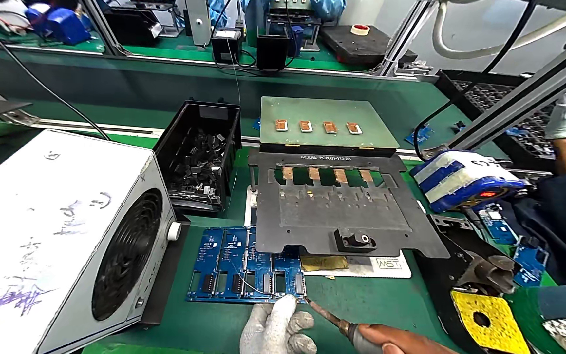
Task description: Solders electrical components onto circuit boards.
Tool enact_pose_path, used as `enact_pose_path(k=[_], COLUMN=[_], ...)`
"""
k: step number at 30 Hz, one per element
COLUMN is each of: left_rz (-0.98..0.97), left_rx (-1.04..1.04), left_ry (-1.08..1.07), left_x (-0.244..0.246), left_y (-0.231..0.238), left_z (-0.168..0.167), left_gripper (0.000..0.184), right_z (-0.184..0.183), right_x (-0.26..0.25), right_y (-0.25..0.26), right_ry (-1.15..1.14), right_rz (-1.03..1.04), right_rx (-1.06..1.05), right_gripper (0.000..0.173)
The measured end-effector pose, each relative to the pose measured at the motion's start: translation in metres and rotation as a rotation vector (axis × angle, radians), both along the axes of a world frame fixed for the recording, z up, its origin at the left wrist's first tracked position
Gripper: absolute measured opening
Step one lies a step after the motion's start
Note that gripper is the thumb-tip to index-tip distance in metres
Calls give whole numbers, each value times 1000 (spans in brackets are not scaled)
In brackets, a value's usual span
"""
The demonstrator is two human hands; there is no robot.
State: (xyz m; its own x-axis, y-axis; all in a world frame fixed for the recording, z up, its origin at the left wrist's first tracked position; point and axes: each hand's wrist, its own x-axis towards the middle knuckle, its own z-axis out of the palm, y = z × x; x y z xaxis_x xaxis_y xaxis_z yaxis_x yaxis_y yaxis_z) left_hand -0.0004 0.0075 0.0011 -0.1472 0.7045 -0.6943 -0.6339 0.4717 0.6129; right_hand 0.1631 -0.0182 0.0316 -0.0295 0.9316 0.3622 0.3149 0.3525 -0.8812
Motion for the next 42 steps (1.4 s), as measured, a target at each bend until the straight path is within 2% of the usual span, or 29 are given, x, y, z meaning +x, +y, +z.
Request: enact_pose_path(k=[42], left_rz=[-12], left_rx=[-8], left_ry=[44], left_x=[3], left_y=[0], left_z=[-3], left_gripper=[16], right_z=[7], right_x=[-1], right_y=[6], right_ry=[-22], right_rz=[6], right_rx=[-7], right_gripper=[26])
